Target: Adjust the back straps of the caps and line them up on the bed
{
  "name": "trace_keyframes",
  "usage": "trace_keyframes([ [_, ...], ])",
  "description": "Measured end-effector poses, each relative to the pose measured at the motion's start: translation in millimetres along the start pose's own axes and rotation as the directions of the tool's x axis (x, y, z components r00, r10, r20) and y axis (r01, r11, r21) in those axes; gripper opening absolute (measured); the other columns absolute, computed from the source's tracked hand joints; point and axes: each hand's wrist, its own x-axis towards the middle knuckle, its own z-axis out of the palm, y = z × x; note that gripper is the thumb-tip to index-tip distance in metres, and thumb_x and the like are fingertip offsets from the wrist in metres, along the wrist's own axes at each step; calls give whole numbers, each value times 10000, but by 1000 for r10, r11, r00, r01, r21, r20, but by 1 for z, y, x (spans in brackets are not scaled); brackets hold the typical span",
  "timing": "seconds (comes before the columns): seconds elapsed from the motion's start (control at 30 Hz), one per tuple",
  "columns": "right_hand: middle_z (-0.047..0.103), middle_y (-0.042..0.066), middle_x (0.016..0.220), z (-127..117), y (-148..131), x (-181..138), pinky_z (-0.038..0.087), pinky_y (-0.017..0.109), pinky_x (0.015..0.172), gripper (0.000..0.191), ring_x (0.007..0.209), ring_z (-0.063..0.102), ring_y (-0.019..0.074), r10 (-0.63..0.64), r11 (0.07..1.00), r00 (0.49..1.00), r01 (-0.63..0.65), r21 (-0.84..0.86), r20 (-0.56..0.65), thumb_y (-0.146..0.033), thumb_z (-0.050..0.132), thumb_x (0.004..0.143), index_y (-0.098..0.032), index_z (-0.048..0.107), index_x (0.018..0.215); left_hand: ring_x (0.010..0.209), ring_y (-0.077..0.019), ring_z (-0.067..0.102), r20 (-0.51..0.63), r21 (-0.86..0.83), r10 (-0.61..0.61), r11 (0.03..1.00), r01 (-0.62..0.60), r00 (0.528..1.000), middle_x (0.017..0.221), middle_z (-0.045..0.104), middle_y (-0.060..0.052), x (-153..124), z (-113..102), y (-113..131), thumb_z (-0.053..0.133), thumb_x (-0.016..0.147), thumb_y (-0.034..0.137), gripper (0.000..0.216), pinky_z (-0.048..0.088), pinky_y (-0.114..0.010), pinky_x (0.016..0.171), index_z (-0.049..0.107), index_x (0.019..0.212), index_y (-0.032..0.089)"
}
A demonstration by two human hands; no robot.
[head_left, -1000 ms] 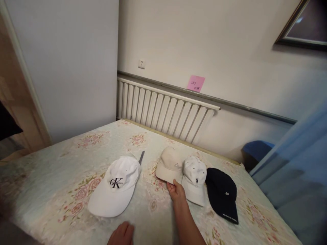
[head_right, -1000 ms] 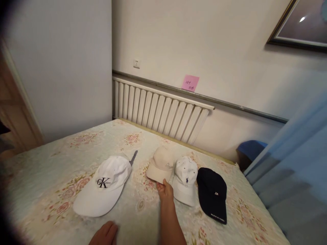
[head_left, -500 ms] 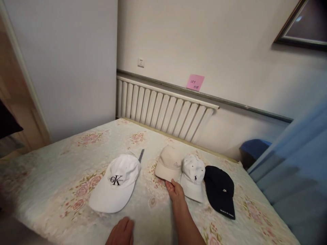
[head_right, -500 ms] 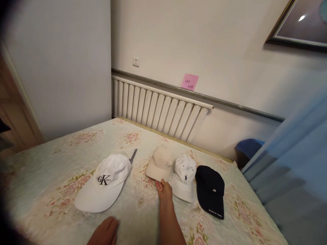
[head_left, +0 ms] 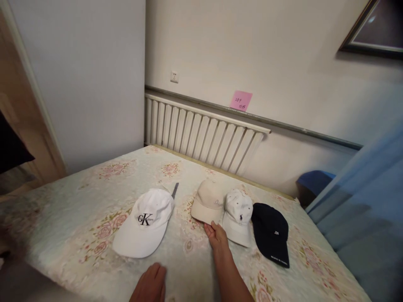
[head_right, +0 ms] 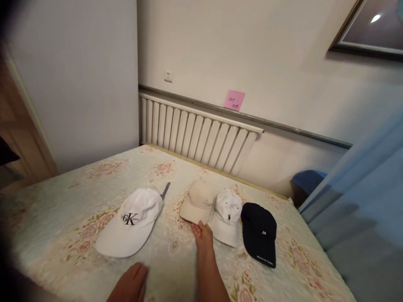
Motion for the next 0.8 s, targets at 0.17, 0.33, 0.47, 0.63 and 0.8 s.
trace_keyframes([
  [0.17, 660, -32, 684, -4, 1, -1, 581, 344, 735, 385, 690, 673, 169, 2, 1000, 1000, -1, -14, 17, -99, 757, 521, -227, 460, 729, 991, -192, 594, 12, -18, -18, 1000, 19, 1000, 1081, 642, -61, -3, 4, -1, 459, 840, 151, 276, 488, -334, 905, 620, 1048, 234],
  [0.33, 658, -37, 671, -6, 1, -3, 582, 345, 722, 376, 694, 675, 175, 0, 1000, 1000, 1, -30, 29, -120, 767, 516, -219, 485, 744, 1013, -195, 574, 29, -34, -39, 999, 40, 999, 1087, 628, -60, -2, 2, 1, 449, 841, 142, 279, 460, -340, 931, 618, 1040, 237],
  [0.47, 652, -42, 648, -6, 1, -4, 586, 353, 713, 370, 696, 675, 183, -1, 1000, 1000, 2, -23, 18, -118, 756, 515, -217, 495, 757, 960, -186, 570, 78, -59, -67, 996, 72, 995, 1024, 622, -61, 1, -7, 7, 414, 855, 126, 270, 453, -333, 909, 627, 987, 225],
  [0.63, 673, -25, 692, -6, 2, -6, 588, 362, 729, 364, 716, 679, 186, -3, 1000, 1000, 3, -16, 19, -120, 752, 524, -215, 503, 771, 981, -192, 561, 94, -40, -69, 997, 73, 993, 1046, 615, -62, 3, -11, 9, 409, 854, 116, 277, 442, -343, 928, 620, 1001, 220],
  [0.8, 687, -21, 723, -6, 4, -8, 590, 366, 736, 388, 718, 688, 190, -9, 1000, 1000, 9, -5, 18, -128, 765, 521, -219, 505, 795, 1008, -202, 553, 95, -19, -61, 998, 63, 994, 1068, 606, -57, 2, -7, 7, 428, 835, 110, 275, 438, -346, 934, 607, 1003, 233],
])
